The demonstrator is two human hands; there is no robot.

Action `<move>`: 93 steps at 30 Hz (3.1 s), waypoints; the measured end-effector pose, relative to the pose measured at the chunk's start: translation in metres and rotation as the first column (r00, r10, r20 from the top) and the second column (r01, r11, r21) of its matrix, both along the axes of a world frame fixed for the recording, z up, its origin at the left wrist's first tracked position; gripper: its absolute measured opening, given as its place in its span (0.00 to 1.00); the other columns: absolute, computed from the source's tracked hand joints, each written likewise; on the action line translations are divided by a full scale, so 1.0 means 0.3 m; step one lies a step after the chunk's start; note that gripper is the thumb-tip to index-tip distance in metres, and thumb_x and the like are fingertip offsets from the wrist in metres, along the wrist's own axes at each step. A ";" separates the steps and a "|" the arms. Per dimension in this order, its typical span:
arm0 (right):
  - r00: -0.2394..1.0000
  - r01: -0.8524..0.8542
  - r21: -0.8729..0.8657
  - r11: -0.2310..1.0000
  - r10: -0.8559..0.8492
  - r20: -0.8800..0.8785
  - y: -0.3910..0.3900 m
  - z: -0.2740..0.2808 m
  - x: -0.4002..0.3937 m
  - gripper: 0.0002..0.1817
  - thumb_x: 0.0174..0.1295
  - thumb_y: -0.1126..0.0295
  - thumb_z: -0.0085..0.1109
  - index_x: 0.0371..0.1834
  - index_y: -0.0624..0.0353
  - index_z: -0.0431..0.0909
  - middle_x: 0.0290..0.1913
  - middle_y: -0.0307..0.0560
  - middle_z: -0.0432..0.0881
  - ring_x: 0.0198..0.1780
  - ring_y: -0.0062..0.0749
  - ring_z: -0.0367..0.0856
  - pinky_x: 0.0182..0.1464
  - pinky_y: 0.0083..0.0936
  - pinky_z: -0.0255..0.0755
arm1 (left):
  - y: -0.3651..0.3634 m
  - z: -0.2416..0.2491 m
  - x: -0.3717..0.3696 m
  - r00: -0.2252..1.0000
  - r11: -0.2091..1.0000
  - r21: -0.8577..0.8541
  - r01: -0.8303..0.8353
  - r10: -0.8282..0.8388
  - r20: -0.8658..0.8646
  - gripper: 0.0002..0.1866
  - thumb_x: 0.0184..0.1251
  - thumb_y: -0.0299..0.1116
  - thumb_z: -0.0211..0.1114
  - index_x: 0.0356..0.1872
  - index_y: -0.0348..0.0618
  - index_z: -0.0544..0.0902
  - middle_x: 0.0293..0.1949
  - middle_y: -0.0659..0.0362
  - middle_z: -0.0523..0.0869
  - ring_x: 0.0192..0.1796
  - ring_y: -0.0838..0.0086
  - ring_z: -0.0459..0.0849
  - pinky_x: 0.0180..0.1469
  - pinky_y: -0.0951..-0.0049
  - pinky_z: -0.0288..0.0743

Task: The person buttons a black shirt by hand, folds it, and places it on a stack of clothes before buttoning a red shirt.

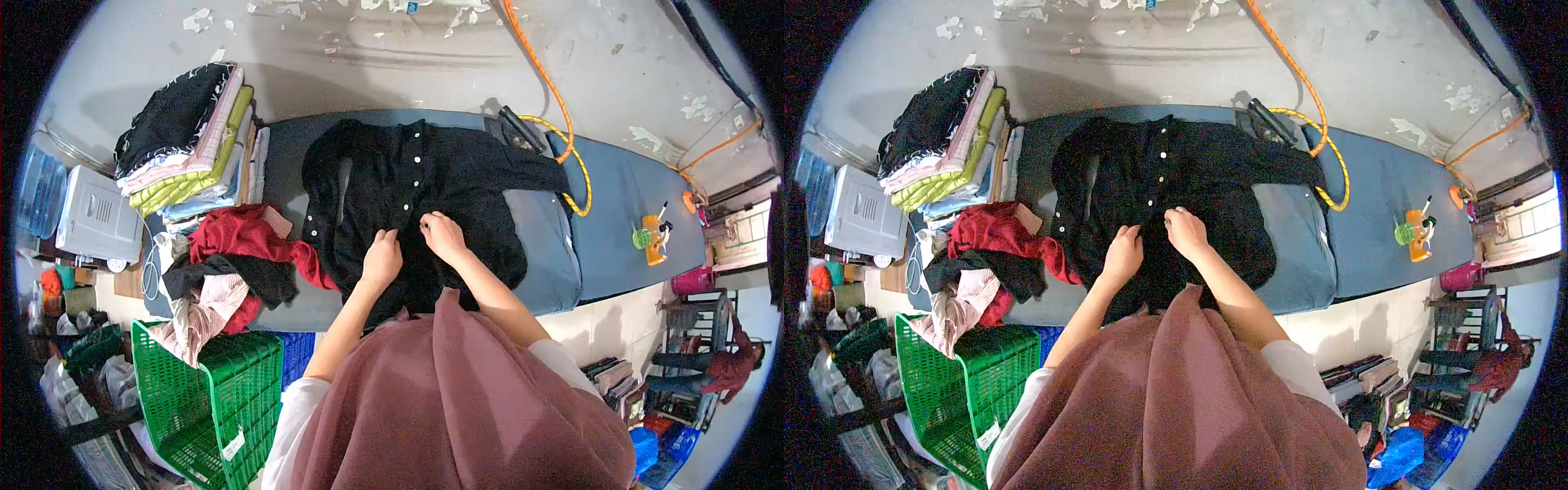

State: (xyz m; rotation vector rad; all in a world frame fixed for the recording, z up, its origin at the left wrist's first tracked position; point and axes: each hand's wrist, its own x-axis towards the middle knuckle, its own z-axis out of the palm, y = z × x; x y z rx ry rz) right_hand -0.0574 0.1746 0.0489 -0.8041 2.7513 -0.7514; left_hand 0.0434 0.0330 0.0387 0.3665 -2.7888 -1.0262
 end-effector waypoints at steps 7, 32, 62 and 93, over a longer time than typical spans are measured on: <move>0.991 0.061 -0.053 0.997 -0.055 0.122 -0.003 0.005 -0.010 0.07 0.55 0.70 0.61 0.28 0.62 0.77 0.29 0.54 0.82 0.35 0.50 0.82 0.38 0.41 0.74 | -0.024 0.040 0.085 0.998 0.985 -0.174 -0.021 0.030 0.049 0.23 0.59 0.25 0.57 0.58 0.43 0.71 0.40 0.48 0.78 0.43 0.52 0.81 0.44 0.55 0.77; 0.844 0.205 -0.224 0.953 -0.056 0.533 -0.020 0.066 0.046 0.08 0.50 0.69 0.64 0.22 0.63 0.79 0.21 0.51 0.83 0.22 0.35 0.83 0.30 0.31 0.77 | 0.008 0.020 -0.011 0.976 0.982 0.180 -0.051 0.087 -0.197 0.10 0.59 0.33 0.66 0.34 0.34 0.85 0.30 0.49 0.83 0.32 0.58 0.83 0.38 0.64 0.76; 0.649 0.339 -0.335 0.879 0.040 0.760 -0.001 0.070 0.032 0.08 0.60 0.72 0.59 0.29 0.67 0.78 0.23 0.47 0.82 0.18 0.25 0.79 0.20 0.22 0.74 | 0.018 0.026 0.002 0.983 0.482 0.858 -0.179 0.113 0.142 0.12 0.67 0.31 0.62 0.45 0.34 0.83 0.34 0.63 0.85 0.35 0.84 0.78 0.41 0.81 0.72; 0.770 0.407 -0.376 0.833 -0.091 0.632 -0.024 -0.002 0.068 0.13 0.68 0.72 0.47 0.24 0.65 0.71 0.20 0.44 0.76 0.20 0.27 0.79 0.22 0.24 0.74 | 0.065 0.083 -0.041 0.980 0.937 0.340 -0.080 0.137 -0.146 0.06 0.57 0.28 0.67 0.33 0.37 0.85 0.32 0.53 0.86 0.32 0.68 0.85 0.37 0.71 0.77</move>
